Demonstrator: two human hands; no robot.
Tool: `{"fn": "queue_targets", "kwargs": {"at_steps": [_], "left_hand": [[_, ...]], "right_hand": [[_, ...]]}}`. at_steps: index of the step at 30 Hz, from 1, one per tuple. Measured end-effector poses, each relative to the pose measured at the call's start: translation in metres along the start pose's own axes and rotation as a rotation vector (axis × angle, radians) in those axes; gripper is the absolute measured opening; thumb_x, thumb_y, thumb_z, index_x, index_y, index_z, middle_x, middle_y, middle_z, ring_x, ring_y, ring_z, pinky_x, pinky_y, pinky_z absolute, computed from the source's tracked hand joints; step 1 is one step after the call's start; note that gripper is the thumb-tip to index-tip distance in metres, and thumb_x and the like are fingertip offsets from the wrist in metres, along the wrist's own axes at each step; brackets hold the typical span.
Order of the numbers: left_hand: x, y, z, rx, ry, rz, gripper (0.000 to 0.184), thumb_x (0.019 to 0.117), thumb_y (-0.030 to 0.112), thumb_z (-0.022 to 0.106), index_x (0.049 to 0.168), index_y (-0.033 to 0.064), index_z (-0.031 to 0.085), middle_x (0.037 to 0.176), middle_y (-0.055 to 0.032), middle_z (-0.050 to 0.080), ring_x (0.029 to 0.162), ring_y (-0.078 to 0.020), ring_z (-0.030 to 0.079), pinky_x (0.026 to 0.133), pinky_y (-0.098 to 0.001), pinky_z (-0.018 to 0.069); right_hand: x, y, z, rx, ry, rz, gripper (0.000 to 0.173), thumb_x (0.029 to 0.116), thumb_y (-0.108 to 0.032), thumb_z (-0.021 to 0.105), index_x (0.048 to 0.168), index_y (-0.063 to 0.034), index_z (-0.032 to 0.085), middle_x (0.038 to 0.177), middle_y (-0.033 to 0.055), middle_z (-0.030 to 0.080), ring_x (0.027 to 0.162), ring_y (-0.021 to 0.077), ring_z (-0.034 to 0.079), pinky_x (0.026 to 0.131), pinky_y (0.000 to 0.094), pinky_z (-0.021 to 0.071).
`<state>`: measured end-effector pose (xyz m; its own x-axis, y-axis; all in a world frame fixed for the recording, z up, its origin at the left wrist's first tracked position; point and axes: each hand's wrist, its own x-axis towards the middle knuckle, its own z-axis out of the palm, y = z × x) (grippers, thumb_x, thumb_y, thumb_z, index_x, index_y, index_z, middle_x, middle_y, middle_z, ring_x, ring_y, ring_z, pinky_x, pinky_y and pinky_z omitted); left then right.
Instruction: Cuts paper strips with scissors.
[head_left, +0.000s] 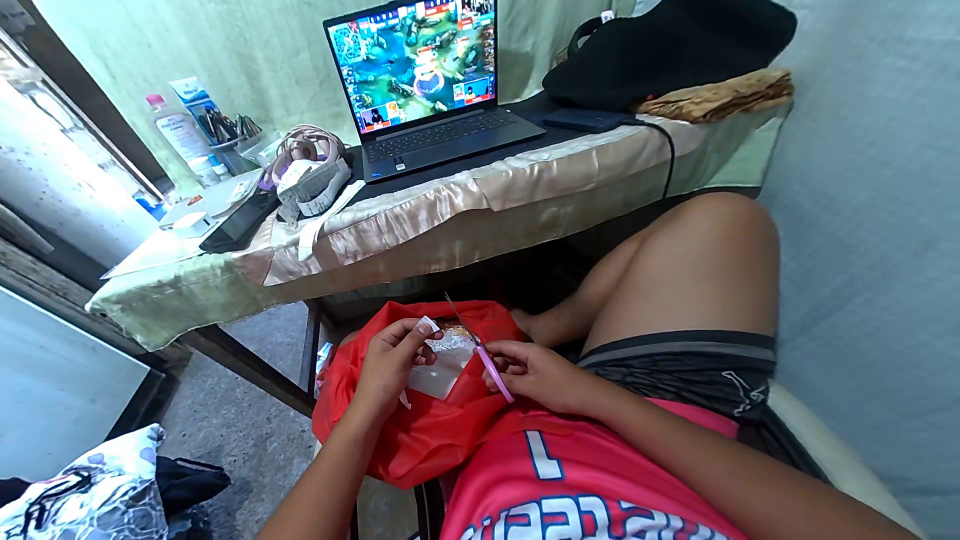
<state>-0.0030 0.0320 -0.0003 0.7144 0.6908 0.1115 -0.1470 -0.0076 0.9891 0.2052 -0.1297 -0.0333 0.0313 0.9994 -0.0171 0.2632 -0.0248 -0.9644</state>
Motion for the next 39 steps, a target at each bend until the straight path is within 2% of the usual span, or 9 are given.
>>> {"fn": "queue_targets", "kwargs": {"at_steps": [29,34,39], "left_hand": [[-0.0001,0.0006,0.0005,0.019,0.004,-0.017,0.022,0.1064,0.013,0.054,0.109,-0.0034,0.069,0.101,-0.0145,0.074,0.075,-0.0165,0.070,0.070,-0.0302,0.0602],[-0.0006,0.0020,0.0014,0.026,0.012,-0.024,0.023,0.1063,0.013,0.054,0.111,-0.0037,0.069,0.102,-0.0147,0.074,0.075,-0.0174,0.070,0.071,-0.0310,0.0607],[-0.0002,0.0021,0.0014,0.045,0.017,-0.028,0.022,0.1060,0.013,0.056,0.112,-0.0038,0.069,0.102,-0.0141,0.075,0.075,-0.0170,0.070,0.071,-0.0301,0.0603]], "right_hand": [[-0.0007,-0.0007,-0.0006,-0.028,-0.031,0.002,0.045,0.0985,-0.026,0.070,0.139,-0.0106,0.058,0.106,0.0029,0.073,0.090,0.0115,0.072,0.083,0.0296,0.0614],[-0.0010,0.0001,-0.0003,-0.028,-0.033,-0.004,0.045,0.0989,-0.025,0.069,0.140,-0.0101,0.058,0.107,0.0029,0.072,0.091,0.0105,0.071,0.083,0.0281,0.0607],[-0.0013,-0.0002,0.0000,-0.011,-0.036,0.006,0.045,0.0991,-0.024,0.069,0.140,-0.0101,0.058,0.107,0.0039,0.072,0.091,0.0121,0.072,0.085,0.0305,0.0617]]}}
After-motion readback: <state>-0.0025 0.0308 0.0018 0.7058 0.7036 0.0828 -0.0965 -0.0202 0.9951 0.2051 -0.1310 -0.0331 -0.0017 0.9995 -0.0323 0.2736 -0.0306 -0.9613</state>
